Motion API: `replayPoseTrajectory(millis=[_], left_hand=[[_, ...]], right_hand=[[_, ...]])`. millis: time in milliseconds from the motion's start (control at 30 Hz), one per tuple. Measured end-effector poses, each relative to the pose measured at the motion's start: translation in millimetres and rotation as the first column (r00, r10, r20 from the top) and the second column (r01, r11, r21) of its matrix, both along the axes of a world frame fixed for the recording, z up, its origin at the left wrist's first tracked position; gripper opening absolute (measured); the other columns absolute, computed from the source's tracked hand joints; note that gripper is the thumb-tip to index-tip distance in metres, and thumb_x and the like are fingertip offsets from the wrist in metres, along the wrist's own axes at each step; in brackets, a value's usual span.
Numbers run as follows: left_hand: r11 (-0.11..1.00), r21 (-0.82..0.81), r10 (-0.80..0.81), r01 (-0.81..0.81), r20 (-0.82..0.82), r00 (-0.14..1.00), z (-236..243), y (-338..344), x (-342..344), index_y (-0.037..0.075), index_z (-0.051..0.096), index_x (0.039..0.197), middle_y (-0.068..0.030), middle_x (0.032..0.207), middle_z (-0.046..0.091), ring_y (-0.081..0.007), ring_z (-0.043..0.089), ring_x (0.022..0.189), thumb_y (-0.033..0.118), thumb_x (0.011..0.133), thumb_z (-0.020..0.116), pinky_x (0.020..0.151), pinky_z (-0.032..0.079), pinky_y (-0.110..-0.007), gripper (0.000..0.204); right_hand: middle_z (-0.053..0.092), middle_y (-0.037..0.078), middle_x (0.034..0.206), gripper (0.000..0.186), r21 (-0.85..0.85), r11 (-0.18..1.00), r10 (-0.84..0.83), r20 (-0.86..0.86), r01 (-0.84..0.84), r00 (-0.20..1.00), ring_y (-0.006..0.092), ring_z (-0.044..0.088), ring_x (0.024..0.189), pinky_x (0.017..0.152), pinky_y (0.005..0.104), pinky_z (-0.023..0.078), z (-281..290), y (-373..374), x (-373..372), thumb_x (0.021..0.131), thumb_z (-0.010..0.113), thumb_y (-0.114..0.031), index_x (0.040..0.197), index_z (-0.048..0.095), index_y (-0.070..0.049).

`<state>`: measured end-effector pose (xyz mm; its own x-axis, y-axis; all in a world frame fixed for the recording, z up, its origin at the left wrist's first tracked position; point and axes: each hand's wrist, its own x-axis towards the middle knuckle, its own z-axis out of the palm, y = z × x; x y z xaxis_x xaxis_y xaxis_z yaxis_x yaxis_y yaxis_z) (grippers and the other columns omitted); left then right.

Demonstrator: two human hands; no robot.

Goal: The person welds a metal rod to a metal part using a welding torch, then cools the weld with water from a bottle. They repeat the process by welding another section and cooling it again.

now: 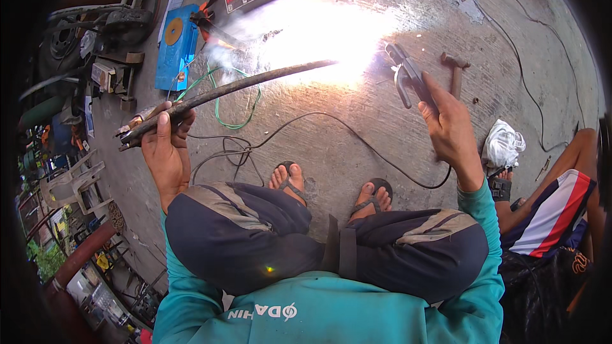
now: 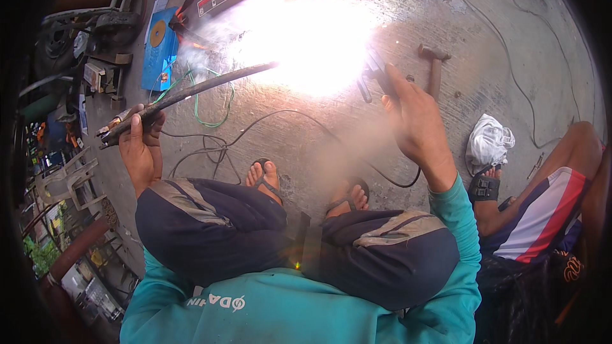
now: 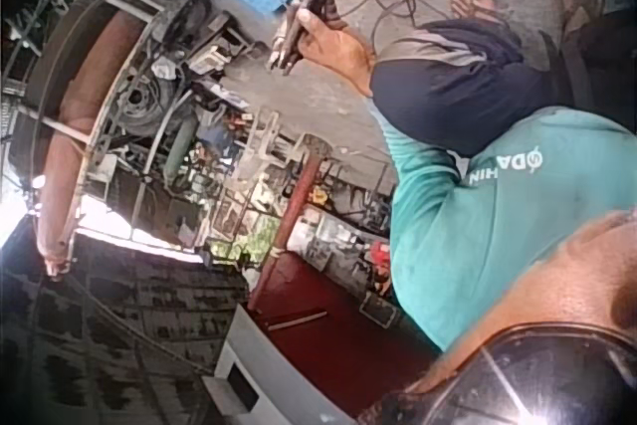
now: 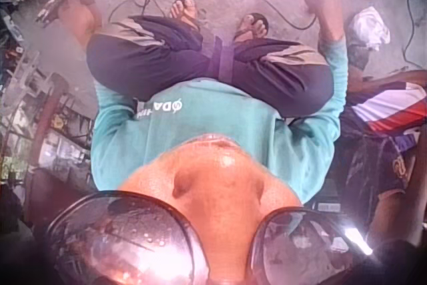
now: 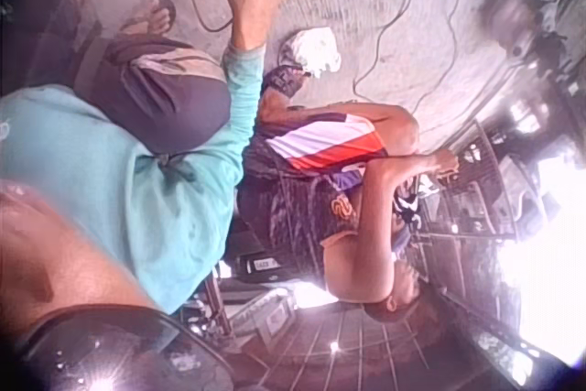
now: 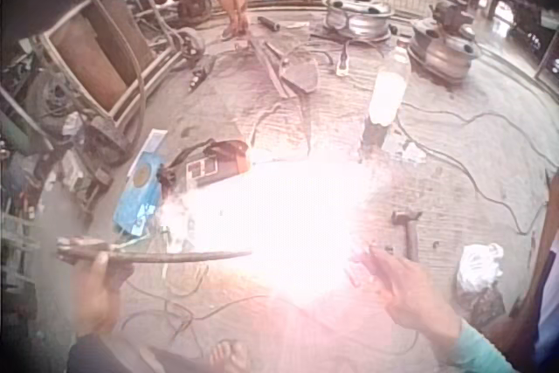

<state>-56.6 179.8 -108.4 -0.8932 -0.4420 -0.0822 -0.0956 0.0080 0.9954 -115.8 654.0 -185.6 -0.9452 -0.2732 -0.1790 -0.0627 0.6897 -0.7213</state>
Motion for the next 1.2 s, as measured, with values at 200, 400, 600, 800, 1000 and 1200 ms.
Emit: replayPoseTrajectory(millis=[200, 400, 600, 800, 1000, 1200], left_hand=[[1.000, -0.009, 0.015, -0.015, -0.001, 1.000, 2.1, 2.1, 0.2, -0.004, 0.053, 0.129, -0.0169, 0.121, 0.065, -0.0294, 0.070, 0.108, 0.017, 0.108, 0.056, 0.098, 0.059, -0.044, 0.030], [1.000, -0.028, 0.008, -0.008, 0.015, 1.000, 3.5, 4.5, -0.6, -0.003, 0.054, 0.127, -0.0163, 0.119, 0.065, -0.0281, 0.070, 0.107, 0.016, 0.108, 0.056, 0.099, 0.060, -0.044, 0.027], [1.000, -0.021, 0.012, -0.013, -0.009, 1.000, 3.2, 4.7, -0.4, -0.003, 0.055, 0.126, -0.0163, 0.120, 0.066, -0.0279, 0.070, 0.108, 0.016, 0.108, 0.056, 0.097, 0.060, -0.044, 0.026], [1.000, -0.015, -0.009, 0.009, -0.005, 1.000, 2.5, 2.4, 0.0, -0.003, 0.056, 0.126, -0.0166, 0.119, 0.066, -0.0280, 0.071, 0.108, 0.015, 0.107, 0.056, 0.097, 0.060, -0.044, 0.026], [0.999, -0.029, -0.015, 0.016, 0.017, 1.000, 2.9, 0.6, 0.7, -0.005, 0.057, 0.127, -0.0177, 0.119, 0.067, -0.0277, 0.070, 0.109, 0.014, 0.108, 0.053, 0.099, 0.060, -0.044, 0.026], [0.999, -0.035, -0.008, 0.009, 0.023, 1.000, 2.0, 0.1, 1.0, -0.005, 0.057, 0.126, -0.0178, 0.118, 0.067, -0.0276, 0.070, 0.110, 0.013, 0.108, 0.052, 0.100, 0.060, -0.045, 0.026]], right_hand=[[0.066, 0.028, 0.127, 0.052, 0.081, 0.996, -0.030, 0.029, 0.027, 0.999, 0.0428, 0.066, 0.118, 0.099, 0.0431, 0.051, 2.3, -2.8, 0.5, 0.098, 0.064, -0.009, 0.148, 0.052, -0.003], [0.067, 0.025, 0.106, 0.056, 0.107, 0.994, -0.015, -0.033, 0.018, 0.999, 0.0442, 0.065, 0.101, 0.089, 0.0497, 0.051, -0.9, -7.2, 1.0, 0.095, 0.062, -0.013, 0.150, 0.049, -0.007], [0.067, 0.028, 0.125, 0.053, 0.125, 0.992, -0.009, 0.007, 0.008, 1.000, 0.0424, 0.067, 0.115, 0.097, 0.0445, 0.052, 4.6, -9.1, 1.0, 0.097, 0.064, -0.009, 0.148, 0.051, -0.002], [0.068, 0.025, 0.114, 0.053, 0.162, 0.987, -0.006, 0.007, 0.005, 1.000, 0.0417, 0.067, 0.104, 0.090, 0.0443, 0.052, 9.0, -14.1, 1.0, 0.097, 0.064, -0.009, 0.148, 0.052, -0.004], [0.065, 0.023, 0.102, 0.058, 0.176, 0.984, 0.013, -0.044, -0.005, 0.999, 0.0442, 0.065, 0.097, 0.085, 0.0526, 0.052, 1.9, -12.8, 3.5, 0.095, 0.059, -0.013, 0.152, 0.047, -0.015], [0.066, 0.020, 0.101, 0.059, 0.133, 0.991, 0.044, -0.116, -0.028, 0.992, 0.0424, 0.066, 0.093, 0.081, 0.0516, 0.053, 0.8, -13.6, 4.3, 0.094, 0.062, -0.011, 0.151, 0.049, -0.016]])
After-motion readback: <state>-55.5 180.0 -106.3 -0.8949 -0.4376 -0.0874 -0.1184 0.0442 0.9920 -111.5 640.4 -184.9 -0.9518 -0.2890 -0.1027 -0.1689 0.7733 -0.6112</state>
